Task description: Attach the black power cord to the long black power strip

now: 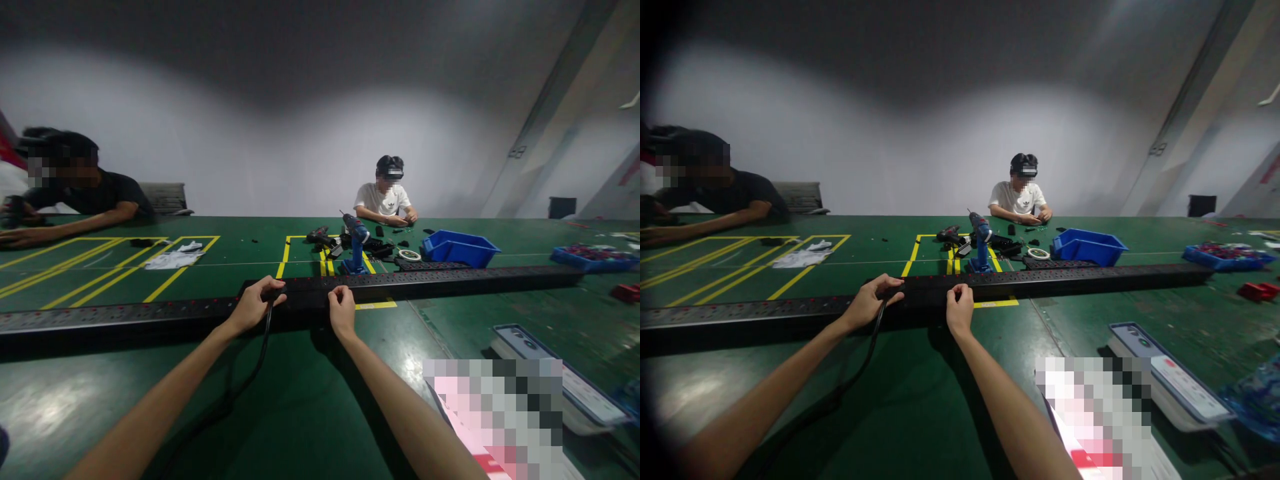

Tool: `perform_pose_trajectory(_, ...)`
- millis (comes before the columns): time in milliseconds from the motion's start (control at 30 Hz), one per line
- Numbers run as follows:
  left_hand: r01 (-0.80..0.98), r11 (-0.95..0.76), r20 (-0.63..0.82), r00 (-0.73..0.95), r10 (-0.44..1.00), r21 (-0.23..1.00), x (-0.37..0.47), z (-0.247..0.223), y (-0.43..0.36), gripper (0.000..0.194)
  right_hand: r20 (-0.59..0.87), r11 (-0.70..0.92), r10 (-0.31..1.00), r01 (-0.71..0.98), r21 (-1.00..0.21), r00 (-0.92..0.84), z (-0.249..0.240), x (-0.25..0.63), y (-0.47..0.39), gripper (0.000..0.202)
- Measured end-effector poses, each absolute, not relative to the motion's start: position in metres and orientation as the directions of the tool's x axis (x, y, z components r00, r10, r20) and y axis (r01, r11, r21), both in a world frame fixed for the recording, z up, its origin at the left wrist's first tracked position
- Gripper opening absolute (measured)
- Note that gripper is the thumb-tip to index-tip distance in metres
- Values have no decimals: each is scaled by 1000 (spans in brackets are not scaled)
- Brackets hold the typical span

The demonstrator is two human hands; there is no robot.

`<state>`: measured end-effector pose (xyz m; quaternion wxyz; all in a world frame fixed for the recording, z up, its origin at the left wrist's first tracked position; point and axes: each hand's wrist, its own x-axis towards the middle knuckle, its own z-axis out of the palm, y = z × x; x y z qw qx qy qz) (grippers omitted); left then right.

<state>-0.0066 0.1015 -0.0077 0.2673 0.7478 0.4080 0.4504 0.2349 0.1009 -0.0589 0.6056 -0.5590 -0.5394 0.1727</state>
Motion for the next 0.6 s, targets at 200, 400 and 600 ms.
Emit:
perform_pose_trajectory(200,312,-476,397,285,872,822,-15,-8,104,42,451,310,818,386,-869,357,-59,235,101,10)
perform_pose_trajectory(400,301,-441,354,302,885,846,-16,-3,103,47,448,310,820,380,-871,358,-58,235,99,9)
perform_pose_trajectory(600,353,-425,295,366,883,834,-24,6,101,50,455,309,812,391,-867,366,-58,235,100,8)
